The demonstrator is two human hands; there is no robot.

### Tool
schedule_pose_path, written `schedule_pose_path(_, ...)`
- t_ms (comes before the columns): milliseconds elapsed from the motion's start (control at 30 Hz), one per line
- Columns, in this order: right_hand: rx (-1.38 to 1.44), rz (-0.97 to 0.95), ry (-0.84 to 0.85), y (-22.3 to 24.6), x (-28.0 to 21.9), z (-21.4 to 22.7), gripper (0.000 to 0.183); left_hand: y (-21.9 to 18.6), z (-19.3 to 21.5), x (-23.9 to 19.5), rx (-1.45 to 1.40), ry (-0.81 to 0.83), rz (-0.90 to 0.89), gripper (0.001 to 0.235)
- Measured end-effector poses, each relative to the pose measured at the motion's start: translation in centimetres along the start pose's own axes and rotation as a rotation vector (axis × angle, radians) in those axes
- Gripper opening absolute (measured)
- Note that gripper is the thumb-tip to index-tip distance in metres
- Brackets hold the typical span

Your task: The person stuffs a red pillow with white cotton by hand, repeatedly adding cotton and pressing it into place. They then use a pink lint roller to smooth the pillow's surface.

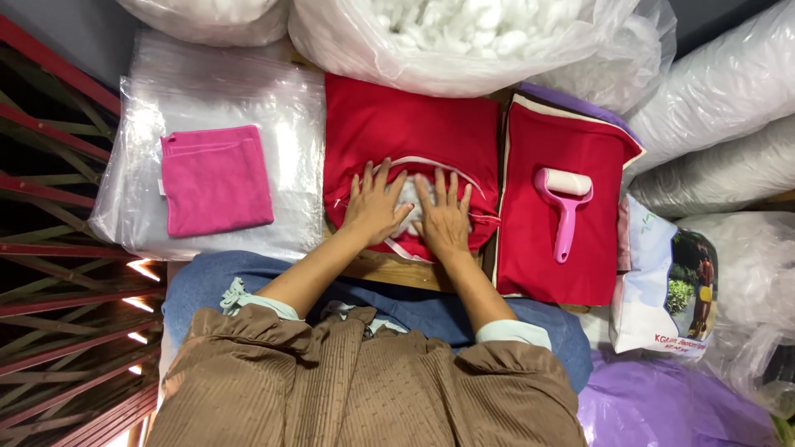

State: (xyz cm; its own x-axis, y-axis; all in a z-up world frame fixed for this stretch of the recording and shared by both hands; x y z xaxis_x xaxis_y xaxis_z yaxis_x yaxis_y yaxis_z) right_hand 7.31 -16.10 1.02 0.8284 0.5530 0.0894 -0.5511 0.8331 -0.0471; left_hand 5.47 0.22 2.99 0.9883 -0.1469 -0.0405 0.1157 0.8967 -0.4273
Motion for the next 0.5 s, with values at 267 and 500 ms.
schedule_pose_path(267,0.008,-0.093,0.015,-0.2,-0.1,0.8,0.091,-0.9,0.8,-1.3,0.385,-0.102,-0.183,0.077)
schedule_pose_path(500,0.115,-0.117,0.125,-1.1,-1.1,2.9,0.08,-0.2,1.0,-1.5,0.381,0.03,-0.168,0.081)
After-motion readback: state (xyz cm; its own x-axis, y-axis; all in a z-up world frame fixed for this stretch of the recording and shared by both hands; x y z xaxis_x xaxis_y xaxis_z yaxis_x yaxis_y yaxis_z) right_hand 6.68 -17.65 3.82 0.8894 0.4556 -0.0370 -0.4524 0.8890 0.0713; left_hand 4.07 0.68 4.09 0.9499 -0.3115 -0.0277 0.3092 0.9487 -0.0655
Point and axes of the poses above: each hand's wrist, its own x-axis towards the middle knuckle, its own z-axis out of the back of the hand, y = z × x, the point moved 4 cm from there along x, towards the middle knuckle
